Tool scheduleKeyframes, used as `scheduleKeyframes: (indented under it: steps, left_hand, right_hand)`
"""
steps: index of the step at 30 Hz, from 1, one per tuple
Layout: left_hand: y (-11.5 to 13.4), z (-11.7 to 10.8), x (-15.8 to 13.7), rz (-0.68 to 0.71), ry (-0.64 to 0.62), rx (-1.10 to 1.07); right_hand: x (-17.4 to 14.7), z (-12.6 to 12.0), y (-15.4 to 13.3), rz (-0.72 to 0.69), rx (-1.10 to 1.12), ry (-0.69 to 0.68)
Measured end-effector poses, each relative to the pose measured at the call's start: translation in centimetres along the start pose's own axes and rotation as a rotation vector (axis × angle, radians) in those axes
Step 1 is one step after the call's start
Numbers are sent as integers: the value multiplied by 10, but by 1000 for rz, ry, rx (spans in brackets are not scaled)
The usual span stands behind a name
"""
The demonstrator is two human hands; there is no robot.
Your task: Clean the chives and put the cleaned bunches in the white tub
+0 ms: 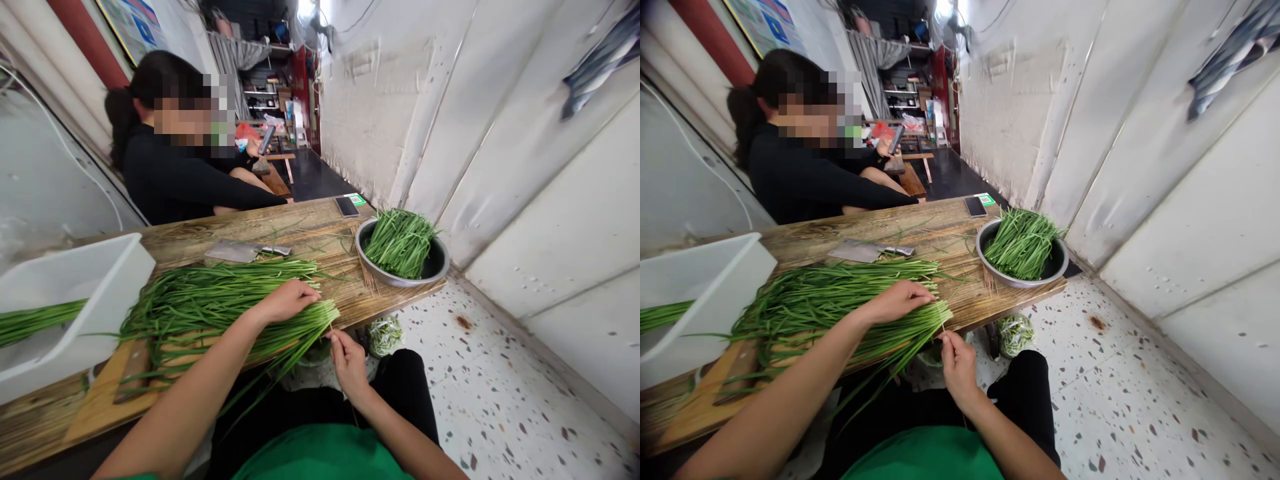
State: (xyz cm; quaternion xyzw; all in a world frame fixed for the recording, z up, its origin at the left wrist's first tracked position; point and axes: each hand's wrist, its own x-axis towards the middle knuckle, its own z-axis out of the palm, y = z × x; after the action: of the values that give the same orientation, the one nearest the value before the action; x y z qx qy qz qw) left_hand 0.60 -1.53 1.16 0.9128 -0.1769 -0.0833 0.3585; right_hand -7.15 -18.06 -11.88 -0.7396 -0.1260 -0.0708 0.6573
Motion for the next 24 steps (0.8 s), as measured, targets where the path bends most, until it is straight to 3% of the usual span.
scheduleKeyframes:
  steps: [3, 7, 10, 13, 16, 19, 24]
  left_hand:
    - [-3, -6, 0, 1, 54, 143]
    - [-10, -1, 2, 31, -27, 375]
    - [-11, 6, 3, 61, -10, 455]
    - [-8, 7, 3, 127, -20, 365]
    - [-8, 5, 3, 177, -208, 233]
    - [-10, 2, 5, 132, -324, 127]
    - [-9, -9, 13, 34, -386, 26]
  right_hand:
    - [-9, 2, 6, 12, 5, 20]
    - [-19, 6, 11, 29, 39, 23]
    - [-20, 6, 12, 18, 36, 28]
    - [-19, 5, 14, 1, 9, 19]
    - [-18, 3, 15, -29, -43, 25]
    - [-18, 2, 16, -64, -80, 26]
    - [-17, 1, 15, -107, -108, 27]
